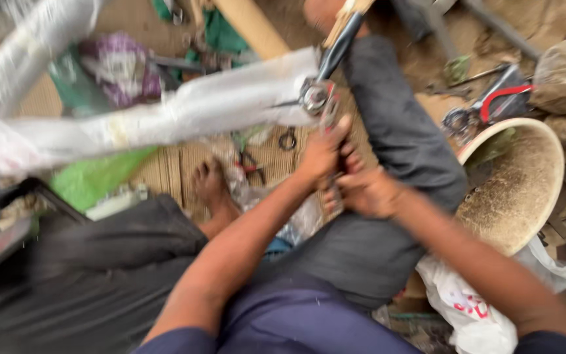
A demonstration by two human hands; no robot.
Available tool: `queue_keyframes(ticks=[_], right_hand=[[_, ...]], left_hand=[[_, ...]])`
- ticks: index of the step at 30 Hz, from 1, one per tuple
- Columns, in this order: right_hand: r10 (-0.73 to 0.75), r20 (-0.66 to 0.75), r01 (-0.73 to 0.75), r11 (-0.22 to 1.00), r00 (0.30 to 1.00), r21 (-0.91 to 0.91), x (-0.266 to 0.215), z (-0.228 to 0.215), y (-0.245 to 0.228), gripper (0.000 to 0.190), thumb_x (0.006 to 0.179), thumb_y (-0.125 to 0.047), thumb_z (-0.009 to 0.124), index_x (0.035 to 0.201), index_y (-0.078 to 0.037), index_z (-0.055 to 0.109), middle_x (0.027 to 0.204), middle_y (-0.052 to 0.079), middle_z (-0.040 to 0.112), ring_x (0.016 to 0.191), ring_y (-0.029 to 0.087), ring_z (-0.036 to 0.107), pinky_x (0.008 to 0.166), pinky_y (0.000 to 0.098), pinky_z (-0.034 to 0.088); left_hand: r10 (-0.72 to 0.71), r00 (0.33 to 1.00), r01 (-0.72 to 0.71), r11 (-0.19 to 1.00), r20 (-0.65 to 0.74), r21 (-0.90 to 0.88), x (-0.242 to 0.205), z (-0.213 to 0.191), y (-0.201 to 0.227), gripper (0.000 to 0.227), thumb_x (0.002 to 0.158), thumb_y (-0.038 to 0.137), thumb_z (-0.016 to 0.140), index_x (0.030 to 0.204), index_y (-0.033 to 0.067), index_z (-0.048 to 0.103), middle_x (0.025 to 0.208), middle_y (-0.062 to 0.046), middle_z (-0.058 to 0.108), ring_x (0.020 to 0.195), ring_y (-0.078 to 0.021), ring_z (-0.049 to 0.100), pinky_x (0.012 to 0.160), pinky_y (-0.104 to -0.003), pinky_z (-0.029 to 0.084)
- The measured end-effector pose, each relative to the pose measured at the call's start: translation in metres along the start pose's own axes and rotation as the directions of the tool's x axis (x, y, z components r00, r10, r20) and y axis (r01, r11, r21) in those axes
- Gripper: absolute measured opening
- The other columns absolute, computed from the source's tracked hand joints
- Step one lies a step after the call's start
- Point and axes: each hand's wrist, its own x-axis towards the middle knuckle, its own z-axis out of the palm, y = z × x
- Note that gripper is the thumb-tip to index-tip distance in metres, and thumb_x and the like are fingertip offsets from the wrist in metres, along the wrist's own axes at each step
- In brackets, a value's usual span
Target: The person sits on the floor and uses a red adjustable wrench to tighten a bolt on the head tube of a white bicycle frame. The frame is partially wrapped in protective plastic. The person repeatedly adjusts the wrench and applies torque to the bolt.
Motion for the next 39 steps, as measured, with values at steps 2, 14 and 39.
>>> queue_keyframes(ticks=[2, 14, 39], right_hand=[[0.123, 0.077, -0.118, 0.991, 0.989, -0.068, -0.014, -0.012, -0.023, 0.031, 0.088, -0.012, 0.064, 0.115, 0.003, 0.062, 0.101, 0.019, 0.069, 0.096, 0.034, 0.069, 0.093, 0.0565, 0.054], [-0.471, 0.08, 0.328, 0.716, 0.878, 0.616, 0.144, 0.116, 0.109, 0.014, 0.098, -0.016, 0.068, 0.098, -0.007, 0.057, 0.088, 0.004, 0.055, 0.085, 0.022, 0.052, 0.08, 0.0369, 0.044], [-0.561, 0.11, 0.389, 0.689, 0.82, 0.612, 0.147, 0.138, 0.1, 0.022, 0.095, -0.018, 0.068, 0.109, -0.005, 0.057, 0.091, 0.007, 0.057, 0.089, 0.023, 0.056, 0.085, 0.04, 0.048]], left_hand=[[0.16, 0.987, -0.162, 0.984, -0.033, -0.08, 0.016, 0.016, -0.011, 0.047, 0.102, 0.037, 0.066, 0.071, 0.0061, 0.049, 0.063, -0.004, 0.047, 0.057, -0.0199, 0.053, 0.056, -0.038, 0.052], [-0.338, 0.941, 0.267, 0.727, -0.009, 0.632, -0.022, -0.04, 0.111, 0.038, 0.095, 0.031, 0.073, 0.074, 0.0102, 0.05, 0.056, 0.002, 0.044, 0.046, -0.0112, 0.042, 0.042, -0.03, 0.037], [-0.453, 0.888, 0.365, 0.594, -0.077, 0.717, -0.023, -0.032, 0.134, 0.041, 0.097, 0.037, 0.071, 0.073, 0.0094, 0.053, 0.057, 0.0, 0.046, 0.047, -0.014, 0.044, 0.044, -0.031, 0.038]])
